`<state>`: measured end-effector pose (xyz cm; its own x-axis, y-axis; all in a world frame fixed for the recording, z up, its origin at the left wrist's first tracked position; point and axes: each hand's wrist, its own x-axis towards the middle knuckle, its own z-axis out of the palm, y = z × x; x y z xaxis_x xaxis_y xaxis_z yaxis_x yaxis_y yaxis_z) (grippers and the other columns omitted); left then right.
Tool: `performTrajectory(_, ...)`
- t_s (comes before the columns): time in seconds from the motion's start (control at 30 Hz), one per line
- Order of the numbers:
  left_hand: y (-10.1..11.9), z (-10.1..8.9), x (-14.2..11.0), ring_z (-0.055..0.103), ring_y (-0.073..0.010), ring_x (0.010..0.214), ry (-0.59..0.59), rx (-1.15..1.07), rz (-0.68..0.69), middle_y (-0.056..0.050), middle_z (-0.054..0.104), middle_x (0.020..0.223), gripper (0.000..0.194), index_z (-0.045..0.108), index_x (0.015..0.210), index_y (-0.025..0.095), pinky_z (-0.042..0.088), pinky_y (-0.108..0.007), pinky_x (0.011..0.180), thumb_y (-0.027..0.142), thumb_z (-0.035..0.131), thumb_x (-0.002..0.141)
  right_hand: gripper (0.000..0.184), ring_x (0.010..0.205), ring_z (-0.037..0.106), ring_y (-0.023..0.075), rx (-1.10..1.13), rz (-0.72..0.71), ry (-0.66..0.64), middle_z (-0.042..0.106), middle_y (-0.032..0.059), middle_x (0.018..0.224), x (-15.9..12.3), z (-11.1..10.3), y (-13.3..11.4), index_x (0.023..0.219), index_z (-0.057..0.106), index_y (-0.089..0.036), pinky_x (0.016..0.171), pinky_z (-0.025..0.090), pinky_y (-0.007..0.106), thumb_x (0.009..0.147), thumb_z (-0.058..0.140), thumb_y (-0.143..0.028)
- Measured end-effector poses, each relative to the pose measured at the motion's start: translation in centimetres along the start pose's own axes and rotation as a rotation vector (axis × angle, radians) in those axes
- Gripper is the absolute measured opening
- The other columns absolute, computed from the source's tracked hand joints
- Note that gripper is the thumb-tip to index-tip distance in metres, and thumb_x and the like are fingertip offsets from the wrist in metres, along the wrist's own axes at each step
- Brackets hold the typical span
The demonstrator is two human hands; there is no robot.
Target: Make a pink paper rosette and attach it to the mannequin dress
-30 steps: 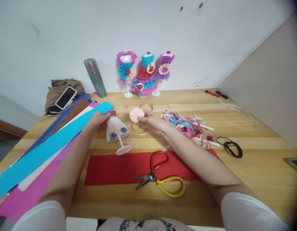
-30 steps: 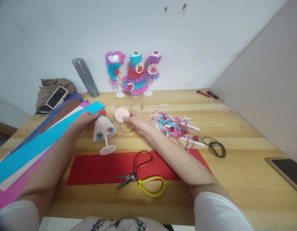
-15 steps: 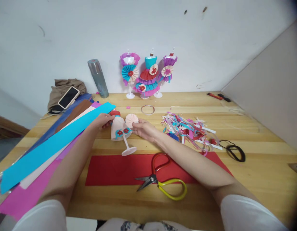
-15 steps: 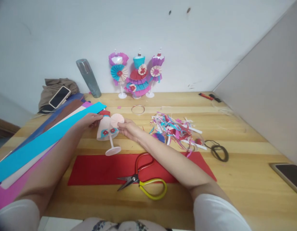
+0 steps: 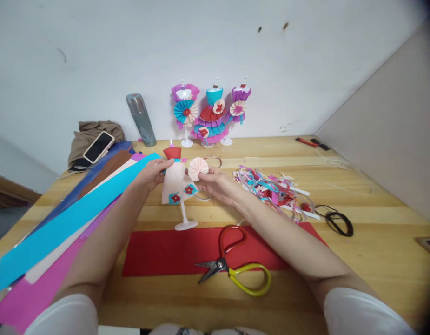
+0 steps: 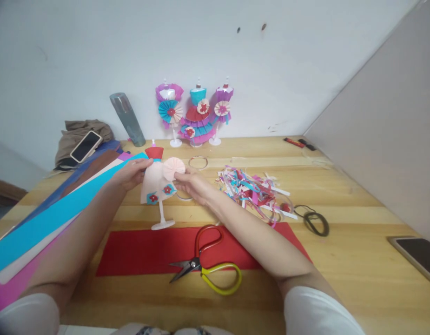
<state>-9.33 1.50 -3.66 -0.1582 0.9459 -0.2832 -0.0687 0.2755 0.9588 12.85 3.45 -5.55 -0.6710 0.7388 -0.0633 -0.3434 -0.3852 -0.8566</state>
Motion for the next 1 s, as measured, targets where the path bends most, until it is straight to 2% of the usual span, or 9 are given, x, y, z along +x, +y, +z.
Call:
performTrajectory(0.13, 1.8, 1.0, -1.0, 0.063, -0.0137, 0.068, -0.09, -0.054, 0.087, -0.005, 0.072, 0.077, 0.048, 0.074, 0.081, 0.013, 0.049, -0.023, 0.062, 0.045, 0.094, 0.051, 0.038, 0.087, 0.07, 0.0187, -0.096, -0.088, -0.056, 0.078, 0.0056, 0.1, -0.7, 0.1, -1.6, 0.094, 0.072, -0.021, 0.085, 0.054, 0.033, 0.064, 0.089, -0.035)
performTrajectory(0.27, 4.2, 2.3, -2.8, 0.065, -0.0143, 0.069, -0.166, -0.108, 0.314, -0.004, 0.076, 0.08, 0.04, 0.078, 0.085, 0.014, 0.05, -0.024, 0.066, 0.039, 0.093, 0.058, 0.033, 0.085, 0.07, 0.0184, -0.258, -0.234, -0.076, 0.077, 0.003, 0.088, -1.7, 0.3, -3.4, 0.09, 0.075, -0.02, 0.085, 0.054, 0.033, 0.065, 0.089, -0.036)
performTrajectory(0.4, 5.2, 2.9, -3.6, 0.07, -0.0205, 0.078, -0.144, -0.086, 0.527, -0.006, 0.078, 0.086, 0.036, 0.078, 0.088, 0.014, 0.053, -0.031, 0.077, 0.036, 0.091, 0.062, 0.027, 0.076, 0.067, 0.0158, -0.388, -0.339, -0.067, 0.072, 0.0, 0.077, -3.0, 0.8, -5.1, 0.081, 0.071, -0.02, 0.078, 0.054, 0.031, 0.065, 0.088, -0.033)
performTrajectory(0.5, 5.1, 2.8, -3.3, 0.071, -0.0254, 0.09, -0.11, -0.029, 0.611, -0.008, 0.079, 0.094, 0.037, 0.078, 0.09, 0.014, 0.053, -0.035, 0.085, 0.034, 0.091, 0.062, 0.027, 0.07, 0.062, 0.0138, -0.504, -0.398, -0.034, 0.068, -0.0017, 0.073, -3.8, 1.4, -6.0, 0.076, 0.065, -0.02, 0.072, 0.051, 0.029, 0.068, 0.087, -0.034)
performTrajectory(0.73, 4.4, 2.6, -2.4, 0.07, -0.0329, 0.109, -0.2, 0.11, 0.622, -0.014, 0.079, 0.109, 0.048, 0.079, 0.1, 0.013, 0.053, -0.04, 0.095, 0.032, 0.092, 0.058, 0.017, 0.067, 0.054, 0.0136, -0.873, -0.61, 0.015, 0.061, -0.0018, 0.067, -2.8, 2.2, -6.2, 0.07, 0.061, -0.02, 0.066, 0.043, 0.028, 0.08, 0.07, -0.031)
performTrajectory(1.0, 3.7, 2.3, -1.9, 0.075, -0.03, 0.091, -0.288, 0.074, 0.51, -0.013, 0.081, 0.102, 0.047, 0.08, 0.098, 0.013, 0.057, -0.037, 0.082, 0.034, 0.092, 0.058, 0.008, 0.071, 0.058, 0.0152, -0.87, -0.72, 0.079, 0.064, -0.0002, 0.074, 0.5, 1.4, -4.8, 0.074, 0.064, -0.02, 0.071, 0.046, 0.031, 0.078, 0.067, -0.027)
